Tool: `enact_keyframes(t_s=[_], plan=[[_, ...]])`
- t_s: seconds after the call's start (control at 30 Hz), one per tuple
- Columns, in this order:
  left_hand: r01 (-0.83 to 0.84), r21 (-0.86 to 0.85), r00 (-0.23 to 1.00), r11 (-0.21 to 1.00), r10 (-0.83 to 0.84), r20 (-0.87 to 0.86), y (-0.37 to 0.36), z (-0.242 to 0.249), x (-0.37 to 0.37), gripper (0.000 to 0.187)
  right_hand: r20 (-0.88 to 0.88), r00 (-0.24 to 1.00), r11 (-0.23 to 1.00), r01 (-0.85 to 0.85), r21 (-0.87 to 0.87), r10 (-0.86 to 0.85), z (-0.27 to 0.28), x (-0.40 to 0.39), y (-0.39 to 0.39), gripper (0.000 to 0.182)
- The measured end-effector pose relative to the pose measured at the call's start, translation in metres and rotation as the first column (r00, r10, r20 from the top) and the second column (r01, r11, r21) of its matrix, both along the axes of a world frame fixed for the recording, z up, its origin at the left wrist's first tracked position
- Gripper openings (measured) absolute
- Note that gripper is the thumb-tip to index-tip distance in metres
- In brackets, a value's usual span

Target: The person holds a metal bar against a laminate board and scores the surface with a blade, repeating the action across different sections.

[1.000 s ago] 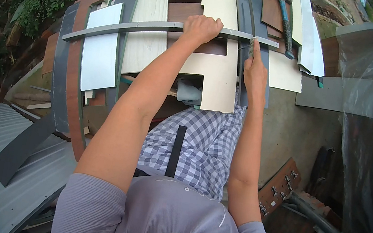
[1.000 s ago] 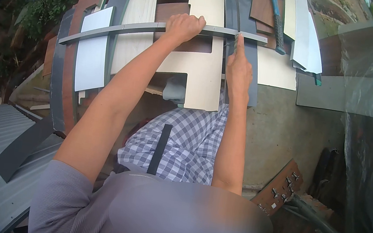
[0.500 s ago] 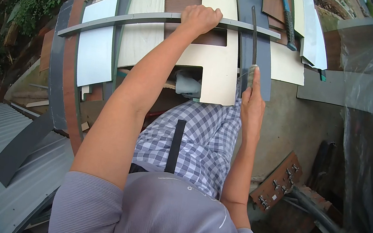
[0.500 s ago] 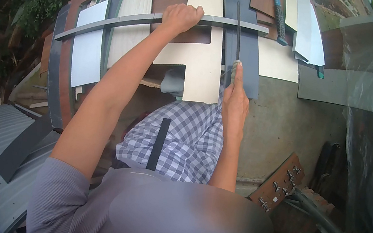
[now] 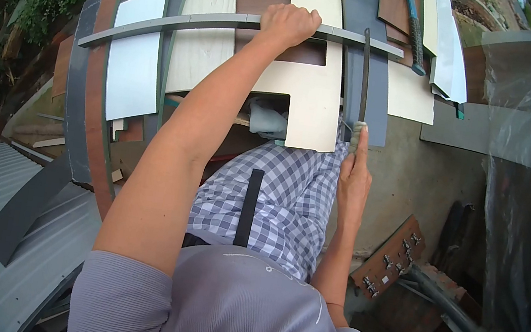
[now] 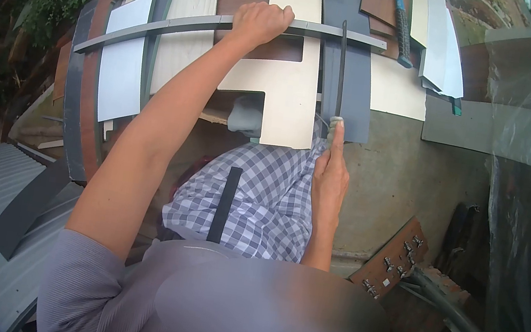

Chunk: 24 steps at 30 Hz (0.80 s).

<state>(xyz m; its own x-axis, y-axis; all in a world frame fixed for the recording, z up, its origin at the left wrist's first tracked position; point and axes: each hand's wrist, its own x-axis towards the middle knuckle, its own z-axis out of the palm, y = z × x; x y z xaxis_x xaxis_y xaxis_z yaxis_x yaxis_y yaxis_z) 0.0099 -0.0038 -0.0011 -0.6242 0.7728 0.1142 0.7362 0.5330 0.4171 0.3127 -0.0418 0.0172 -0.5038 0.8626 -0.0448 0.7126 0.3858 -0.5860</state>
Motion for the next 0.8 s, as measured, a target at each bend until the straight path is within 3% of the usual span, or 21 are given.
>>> enact_keyframes(t_s=[0.27, 0.33, 0.43, 0.5, 0.57, 0.6, 0.63, 0.8], plan=[[-0.001, -0.012, 1.000, 1.000, 0.001, -0.002, 0.003, 0.001, -0.003, 0.054, 0.064, 0.996, 0.992, 0.063, -0.112, -0.056, 0.010, 0.000, 0.002, 0.058], [0.004, -0.039, 1.000, 0.999, -0.004, 0.015, 0.002, 0.000, -0.002, 0.053, 0.033, 0.999, 1.000, -0.005, 0.015, 0.004, 0.005, -0.011, 0.016, 0.058], [-0.002, 0.024, 1.000, 1.000, 0.002, -0.016, 0.003, -0.001, 0.001, 0.053, 0.021, 0.999, 0.997, -0.037, 0.063, 0.035, 0.005, -0.063, 0.059, 0.057], [-0.014, -0.059, 0.999, 0.998, 0.011, -0.043, 0.002, 0.003, 0.001, 0.053, -0.016, 0.998, 0.995, -0.055, 0.087, 0.057, 0.009, -0.091, 0.081, 0.056], [-0.022, -0.063, 0.999, 0.998, 0.020, -0.034, 0.001, 0.009, 0.001, 0.053, 0.063, 0.996, 0.994, -0.069, 0.083, 0.064, 0.016, -0.107, 0.093, 0.056], [-0.014, -0.069, 1.000, 0.998, 0.013, -0.006, 0.001, 0.007, 0.001, 0.053, 0.064, 0.995, 0.994, -0.076, 0.083, 0.071, 0.017, -0.106, 0.092, 0.056], [-0.022, 0.053, 1.000, 0.998, 0.023, -0.015, 0.001, 0.002, 0.001, 0.053, 0.055, 0.995, 0.993, -0.085, 0.086, 0.080, 0.016, -0.100, 0.088, 0.056], [-0.016, 0.011, 1.000, 1.000, 0.016, 0.023, 0.001, 0.001, -0.001, 0.053, 0.013, 1.000, 1.000, -0.014, 0.002, 0.014, 0.008, -0.029, 0.029, 0.057]])
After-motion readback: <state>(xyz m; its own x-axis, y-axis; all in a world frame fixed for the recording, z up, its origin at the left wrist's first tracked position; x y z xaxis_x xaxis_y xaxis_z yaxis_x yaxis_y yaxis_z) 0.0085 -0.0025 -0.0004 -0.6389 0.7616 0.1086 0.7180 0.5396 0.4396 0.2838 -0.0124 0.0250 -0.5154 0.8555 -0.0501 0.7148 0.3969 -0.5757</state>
